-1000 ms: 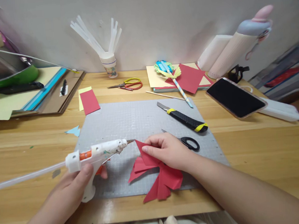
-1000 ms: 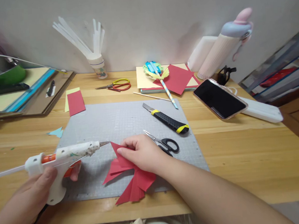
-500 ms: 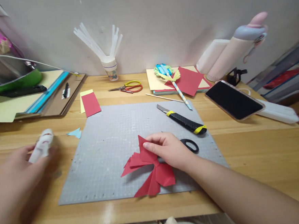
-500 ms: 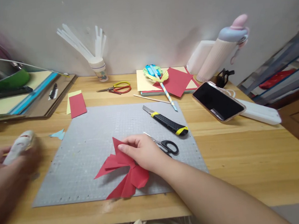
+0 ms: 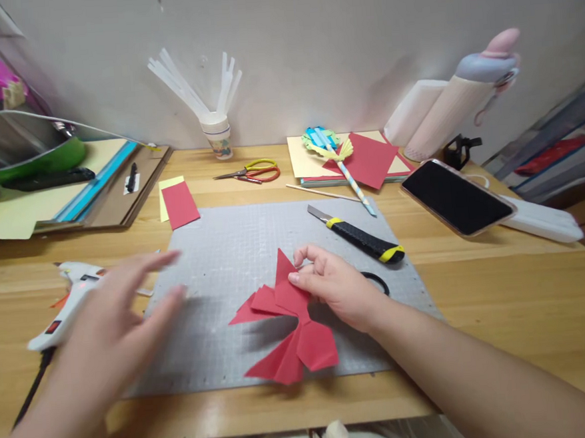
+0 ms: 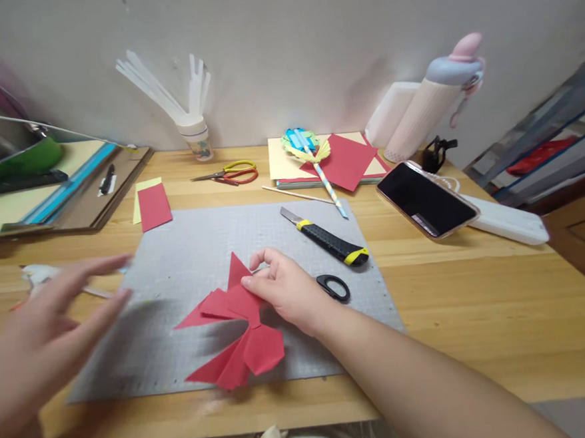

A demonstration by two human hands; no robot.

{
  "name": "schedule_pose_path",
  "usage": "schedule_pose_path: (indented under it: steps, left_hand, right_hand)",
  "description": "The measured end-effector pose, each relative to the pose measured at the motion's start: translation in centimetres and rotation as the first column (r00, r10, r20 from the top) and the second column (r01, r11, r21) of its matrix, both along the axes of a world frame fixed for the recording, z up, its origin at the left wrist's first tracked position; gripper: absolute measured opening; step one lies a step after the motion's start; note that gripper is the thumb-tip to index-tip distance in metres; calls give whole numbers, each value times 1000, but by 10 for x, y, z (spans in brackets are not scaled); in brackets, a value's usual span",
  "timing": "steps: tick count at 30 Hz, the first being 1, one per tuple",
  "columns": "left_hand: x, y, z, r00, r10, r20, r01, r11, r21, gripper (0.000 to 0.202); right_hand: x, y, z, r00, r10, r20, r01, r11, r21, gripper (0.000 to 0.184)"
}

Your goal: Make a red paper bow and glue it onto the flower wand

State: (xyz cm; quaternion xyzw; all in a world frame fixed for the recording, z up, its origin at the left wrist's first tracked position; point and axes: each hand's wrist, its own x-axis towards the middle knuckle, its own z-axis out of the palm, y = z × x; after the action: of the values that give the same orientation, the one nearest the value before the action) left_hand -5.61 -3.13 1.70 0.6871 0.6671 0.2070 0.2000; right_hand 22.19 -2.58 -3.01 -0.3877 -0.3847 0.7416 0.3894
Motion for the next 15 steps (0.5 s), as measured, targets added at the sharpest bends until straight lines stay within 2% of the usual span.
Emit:
schedule_pose_path:
  steps: [1,3,4,5,8,12,13,15]
  left_hand:
    - [22,0,4,981,-76,180,99,988,-123,42]
    - [56,4,7,851,-114,512,304,903,-303,42]
    - [69,6,6,793,-99,600,371,861,-347,41]
    - [79,8,4,750,-78,657,402,843,-358,39]
    - [96,11,-4,722,-58,690,414,835,-363,24]
    - [100,12,-16,698,34,715,344,860,-376,28]
    - [99,12,-17,665,81,742,318,869,-380,28]
    - [95,15,-19,551,203,810,255,883,-394,26]
  right_hand:
    - [1,0,1,1000,30,-3,-30,999,14,32]
    - [2,0,2,997,72,-11,-71,997,29,32]
    - [3,1,3,997,78,-14,-77,997,30,32]
    - [4,1,4,997,77,-15,-77,997,29,33]
    - [5,2,6,998,57,6,-57,998,23,37]
    - [5,2,7,998,46,48,-46,999,7,34]
    - [5,3,8,999,33,8,-33,999,-25,33]
    - [6,5,9,990,-11,-137,-6,992,-125,38]
